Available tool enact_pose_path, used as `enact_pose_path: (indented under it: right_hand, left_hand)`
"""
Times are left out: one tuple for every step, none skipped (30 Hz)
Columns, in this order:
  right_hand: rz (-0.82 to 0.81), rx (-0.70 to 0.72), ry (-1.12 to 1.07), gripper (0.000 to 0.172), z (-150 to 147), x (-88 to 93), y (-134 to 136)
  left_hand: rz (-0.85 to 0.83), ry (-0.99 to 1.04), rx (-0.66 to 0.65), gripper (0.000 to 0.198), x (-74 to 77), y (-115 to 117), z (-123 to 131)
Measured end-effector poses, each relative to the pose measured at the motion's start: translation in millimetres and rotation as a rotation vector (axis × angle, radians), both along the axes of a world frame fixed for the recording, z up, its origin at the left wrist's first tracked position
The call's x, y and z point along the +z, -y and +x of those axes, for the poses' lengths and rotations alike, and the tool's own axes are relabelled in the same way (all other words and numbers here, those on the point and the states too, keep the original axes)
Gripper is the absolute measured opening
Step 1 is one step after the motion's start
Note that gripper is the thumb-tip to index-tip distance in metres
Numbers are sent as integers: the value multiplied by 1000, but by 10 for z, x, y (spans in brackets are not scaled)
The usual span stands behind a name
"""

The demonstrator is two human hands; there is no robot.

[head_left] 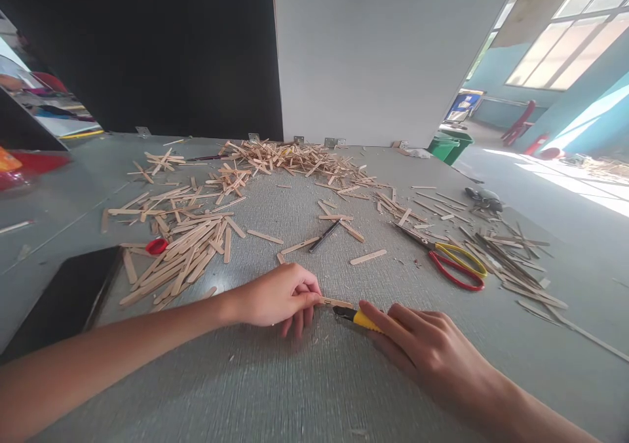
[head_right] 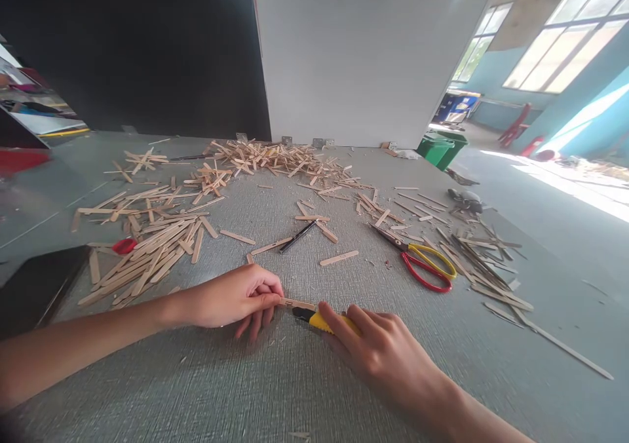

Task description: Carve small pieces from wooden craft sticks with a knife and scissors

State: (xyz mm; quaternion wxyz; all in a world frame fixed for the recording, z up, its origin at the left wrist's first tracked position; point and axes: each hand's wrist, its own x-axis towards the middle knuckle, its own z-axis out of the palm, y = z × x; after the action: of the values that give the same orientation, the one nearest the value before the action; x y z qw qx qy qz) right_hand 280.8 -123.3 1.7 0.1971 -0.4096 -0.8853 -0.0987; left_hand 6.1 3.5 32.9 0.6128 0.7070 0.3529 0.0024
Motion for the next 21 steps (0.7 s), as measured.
enact_pose_path:
  right_hand:
    - [-6,0,4,36,5,-3,3]
    - [-11,-2,7,36,10,-7,6]
    - [-13,-3,10,37,13,-13,7]
    - [-11,-5,10,37,15,-19,8]
    - [-5,-8,9,37,17,-24,7]
    - [3,-12,7,37,17,-27,5]
    - [15,-13,9,36,17,-28,2]
    - [30,-10,17,35,16,-25,-1]
    - [45,-4,30,35,14,-19,-3]
    - [64,3,51,35,10,-8,-3]
    - [92,11,81,35,2,9,0]
    - [122,15,118,35,-13,32,8]
    - [155,9,163,35,-35,62,22]
    - [185,-5,208,35,-68,100,41]
    - [210,-26,258,36,-110,147,66]
    - [228,-54,306,40,-160,199,93]
    - [238,-77,346,44,-216,253,121]
    - [251,-96,378,47,-272,306,144]
    - [260,-108,399,49,-322,352,158]
    - [267,-123,409,49,-358,384,157]
    - [267,-137,413,46,-374,399,138]
  left_hand:
    - [-1,-1,-1,30,-2,-1,0]
    - [-2,-2,-1,30,-2,-1,1]
    - [-2,-4,-2,30,-2,0,3]
    - [-1,-6,-3,30,-1,1,4]
    - [2,-9,-3,30,1,3,6]
    - [7,-13,-3,30,4,5,8]
    - [15,-18,-4,29,7,6,9]
    - [23,-24,-7,29,12,7,9]
    - [34,-30,-9,29,17,8,9]
    - [45,-36,-12,29,23,9,8]
    - [55,-42,-15,29,31,10,8]
    - [63,-46,-18,30,38,12,7]
    - [69,-47,-20,30,47,15,7]
    - [72,-47,-21,31,55,19,8]
    - [73,-46,-20,32,63,24,10]
    - [72,-44,-18,32,71,31,11]
    - [71,-40,-15,32,77,37,13]
    - [68,-35,-10,32,82,44,14]
    - [63,-29,-4,32,83,49,15]
    - [58,-21,2,31,82,53,15]
    - [50,-12,8,31,76,55,15]
